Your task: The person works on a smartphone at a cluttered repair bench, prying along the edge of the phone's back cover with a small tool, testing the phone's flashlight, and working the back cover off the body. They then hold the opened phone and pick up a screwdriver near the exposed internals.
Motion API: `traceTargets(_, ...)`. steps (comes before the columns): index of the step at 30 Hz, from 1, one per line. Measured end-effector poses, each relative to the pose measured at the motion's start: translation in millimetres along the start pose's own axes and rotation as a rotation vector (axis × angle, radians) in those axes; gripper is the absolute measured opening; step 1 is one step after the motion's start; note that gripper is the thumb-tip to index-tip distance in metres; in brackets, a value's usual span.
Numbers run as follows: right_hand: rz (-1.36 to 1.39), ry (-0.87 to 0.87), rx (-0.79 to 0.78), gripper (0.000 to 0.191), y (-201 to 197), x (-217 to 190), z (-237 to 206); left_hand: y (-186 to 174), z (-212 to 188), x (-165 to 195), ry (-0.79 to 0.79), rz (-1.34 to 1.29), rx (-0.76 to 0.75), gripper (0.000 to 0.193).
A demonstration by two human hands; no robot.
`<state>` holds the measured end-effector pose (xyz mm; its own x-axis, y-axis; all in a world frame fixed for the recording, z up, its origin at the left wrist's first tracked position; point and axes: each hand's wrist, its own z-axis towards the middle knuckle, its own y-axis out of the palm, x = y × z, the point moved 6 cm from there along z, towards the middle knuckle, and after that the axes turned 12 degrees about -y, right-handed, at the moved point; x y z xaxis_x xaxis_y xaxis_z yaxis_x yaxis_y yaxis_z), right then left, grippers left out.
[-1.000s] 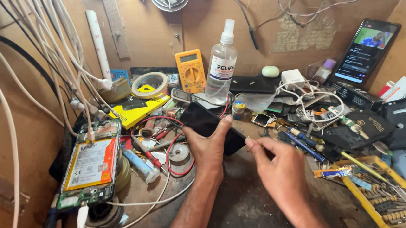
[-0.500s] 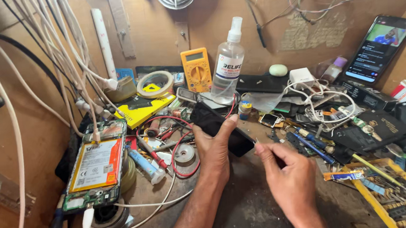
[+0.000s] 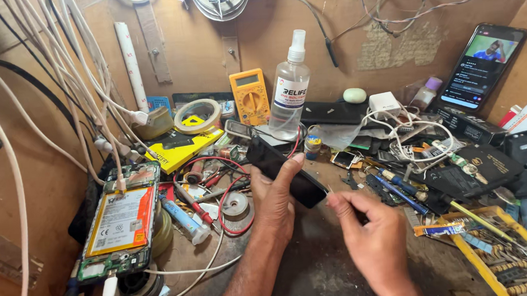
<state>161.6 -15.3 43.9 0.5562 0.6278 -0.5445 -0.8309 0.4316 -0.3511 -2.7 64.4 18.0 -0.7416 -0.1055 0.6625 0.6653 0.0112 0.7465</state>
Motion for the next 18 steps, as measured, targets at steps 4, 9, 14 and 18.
traceTargets(4,0.002,-0.029,0.054,0.027,2,-6,-5,1,-3,1,-0.017,-0.012,0.019,0.055)
traceTargets(9,0.706,0.666,-0.043,0.031,21,31,-15,1,-2,1,-0.007,-0.004,0.042,0.055)
traceTargets(14,-0.13,-0.081,0.05,0.027,-3,-15,-4,2,-3,4,0.038,0.082,0.03,0.053)
traceTargets(18,-0.114,-0.084,0.103,0.022,-2,-17,-6,4,-4,9,0.064,0.131,0.04,0.052)
